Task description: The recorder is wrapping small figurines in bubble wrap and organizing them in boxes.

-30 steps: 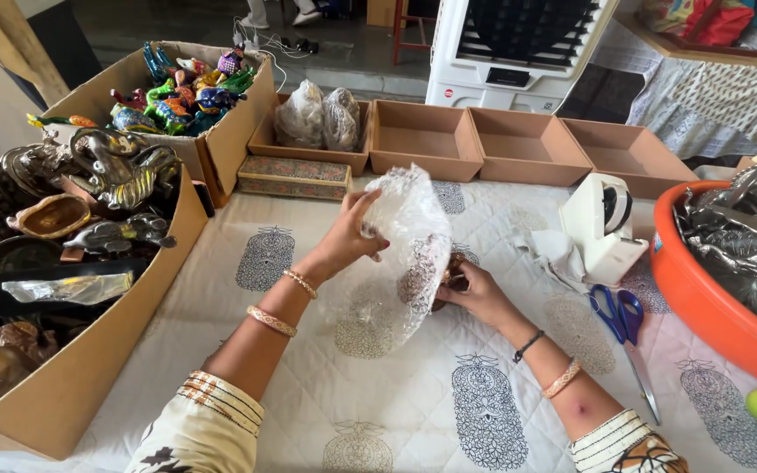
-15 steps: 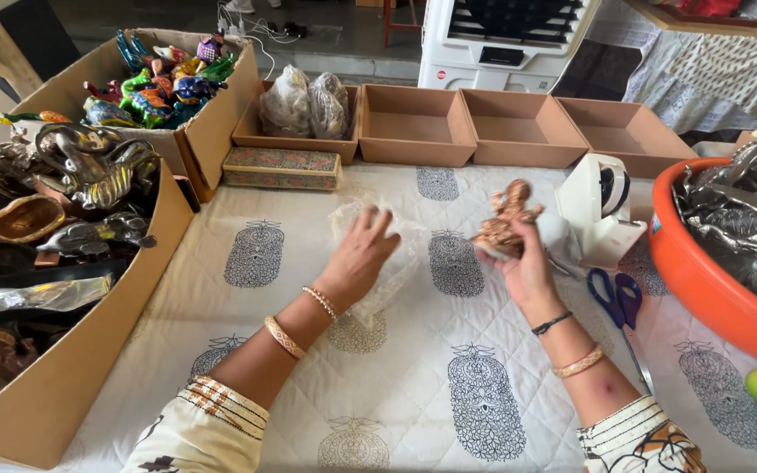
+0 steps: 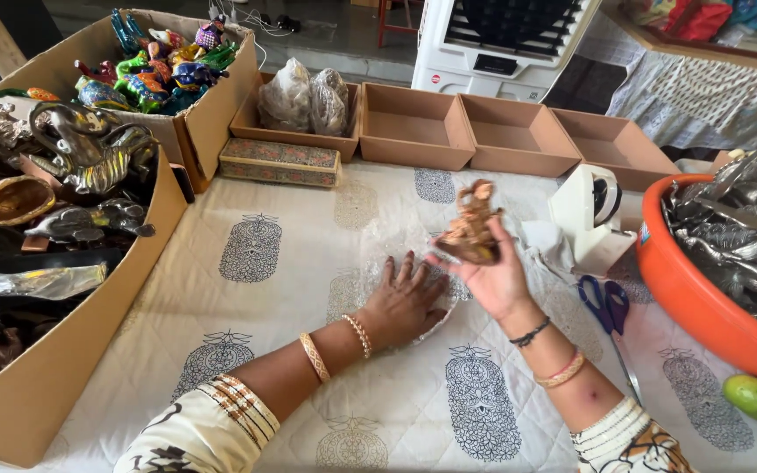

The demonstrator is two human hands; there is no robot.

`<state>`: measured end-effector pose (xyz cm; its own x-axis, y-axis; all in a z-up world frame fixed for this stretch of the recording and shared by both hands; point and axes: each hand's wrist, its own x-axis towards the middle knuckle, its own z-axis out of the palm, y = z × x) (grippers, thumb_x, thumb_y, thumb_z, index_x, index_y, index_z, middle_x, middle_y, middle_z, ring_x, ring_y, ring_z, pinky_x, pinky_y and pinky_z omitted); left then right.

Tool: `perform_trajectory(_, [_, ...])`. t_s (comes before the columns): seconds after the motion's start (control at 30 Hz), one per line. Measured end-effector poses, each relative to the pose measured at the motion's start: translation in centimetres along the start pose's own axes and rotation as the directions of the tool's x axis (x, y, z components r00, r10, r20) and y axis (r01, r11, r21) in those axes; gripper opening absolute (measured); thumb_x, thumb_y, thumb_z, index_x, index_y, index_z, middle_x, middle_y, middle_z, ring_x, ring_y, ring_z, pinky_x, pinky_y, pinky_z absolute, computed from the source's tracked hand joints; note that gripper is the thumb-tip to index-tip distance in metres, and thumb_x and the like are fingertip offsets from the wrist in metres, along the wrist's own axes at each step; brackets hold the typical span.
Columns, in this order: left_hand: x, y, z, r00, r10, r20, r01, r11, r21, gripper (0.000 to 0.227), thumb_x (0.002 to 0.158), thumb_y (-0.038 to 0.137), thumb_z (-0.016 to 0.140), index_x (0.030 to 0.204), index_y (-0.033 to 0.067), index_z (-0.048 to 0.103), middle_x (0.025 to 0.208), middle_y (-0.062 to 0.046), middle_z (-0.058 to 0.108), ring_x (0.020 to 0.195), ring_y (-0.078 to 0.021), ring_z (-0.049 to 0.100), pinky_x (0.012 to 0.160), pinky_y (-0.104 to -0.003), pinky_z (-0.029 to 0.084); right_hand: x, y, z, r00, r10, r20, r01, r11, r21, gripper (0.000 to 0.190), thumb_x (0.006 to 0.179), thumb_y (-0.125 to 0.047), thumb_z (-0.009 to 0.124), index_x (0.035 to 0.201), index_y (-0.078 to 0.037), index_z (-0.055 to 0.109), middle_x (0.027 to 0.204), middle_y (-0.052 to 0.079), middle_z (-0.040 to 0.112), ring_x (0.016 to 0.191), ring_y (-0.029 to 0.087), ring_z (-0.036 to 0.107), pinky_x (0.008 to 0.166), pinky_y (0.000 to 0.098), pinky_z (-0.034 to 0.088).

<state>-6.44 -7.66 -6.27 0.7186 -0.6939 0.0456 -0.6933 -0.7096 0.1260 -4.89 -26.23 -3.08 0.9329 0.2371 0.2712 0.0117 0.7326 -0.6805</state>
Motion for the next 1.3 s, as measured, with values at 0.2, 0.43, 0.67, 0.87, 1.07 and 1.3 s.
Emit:
perform_trajectory(0.2, [0.6,-0.3,2.3,0.997,0.057,-0.053,-0.051,0.994,0.100,0.055,0.103,0.043,0.039,0.143,0.0067,0.048,0.151,-0.030,0.039,0.144,-0.0462,0.031,0.116,-0.066,0.017,2.9,2.9,-2.9,0.976,0.192,-0.099,-0.207,0.963,-0.174,0.047,0.100,-0.043,0.055,0.124,-0.004,0.061,0.114,0.016,0.071,0.107,0.032,0.069,0.096,0.0531,0.055])
perform_trajectory(0.43, [-1.6,2.7,-1.1,0.994,0.108,0.030,-0.110,0.989,0.101,0.046,0.111,0.042,0.038,0.138,0.0109,0.057,0.141,-0.028,0.054,0.138,-0.0460,0.046,0.121,-0.065,0.018,3.9,1.7,-9.3,0.965,-0.099,-0.243,0.030,0.961,-0.273,0.040,0.104,-0.038,0.060,0.127,-0.006,0.059,0.115,0.010,0.068,0.107,0.025,0.066,0.094,0.0444,0.053])
perform_trajectory(0.67, [-2.0,3.6,0.2,0.989,0.142,0.041,-0.139,0.988,-0.073,0.069,0.099,0.062,0.034,0.158,0.0266,0.030,0.162,-0.030,0.013,0.148,-0.0573,-0.001,0.111,-0.079,0.003,2.9,-0.7,-5.3,0.947,-0.180,-0.267,-0.049,0.738,-0.673,0.062,0.086,-0.042,0.067,0.137,-0.017,0.043,0.125,0.002,0.063,0.111,0.017,0.066,0.091,0.0390,0.057])
perform_trajectory(0.87, [-3.0,4.0,-3.9,0.977,0.172,0.128,-0.155,0.979,-0.130,0.064,0.098,0.062,0.033,0.155,0.0320,0.033,0.160,-0.029,0.018,0.148,-0.0564,-0.001,0.111,-0.078,0.004,1.9,-0.7,-4.1,0.992,-0.106,0.067,0.072,0.040,-0.997,0.065,0.089,-0.050,0.072,0.137,-0.010,0.052,0.113,0.010,0.073,0.103,0.022,0.070,0.092,0.0348,0.056])
perform_trajectory(1.07, [-0.6,1.7,-0.8,0.996,-0.036,-0.085,-0.012,0.867,-0.498,0.047,0.108,0.041,0.035,0.142,0.0124,0.049,0.123,-0.017,0.060,0.121,-0.0339,0.053,0.109,-0.055,0.043,2.9,-1.3,-8.0,0.996,-0.045,-0.075,-0.055,0.335,-0.941,0.078,0.087,-0.048,0.073,0.149,-0.011,0.042,0.140,0.009,0.059,0.130,0.018,0.055,0.108,0.0359,0.044])
perform_trajectory(1.3, [0.4,-1.9,-0.9,0.990,-0.017,-0.143,-0.007,0.986,-0.166,0.068,0.087,0.048,0.066,0.139,0.0068,0.050,0.132,-0.012,0.057,0.124,-0.0295,0.045,0.112,-0.045,0.038,2.9,-2.1,-8.7,0.975,-0.109,-0.196,-0.086,0.627,-0.774,0.089,0.084,-0.040,0.076,0.154,-0.010,0.030,0.148,0.010,0.051,0.140,0.022,0.044,0.117,0.0394,0.033])
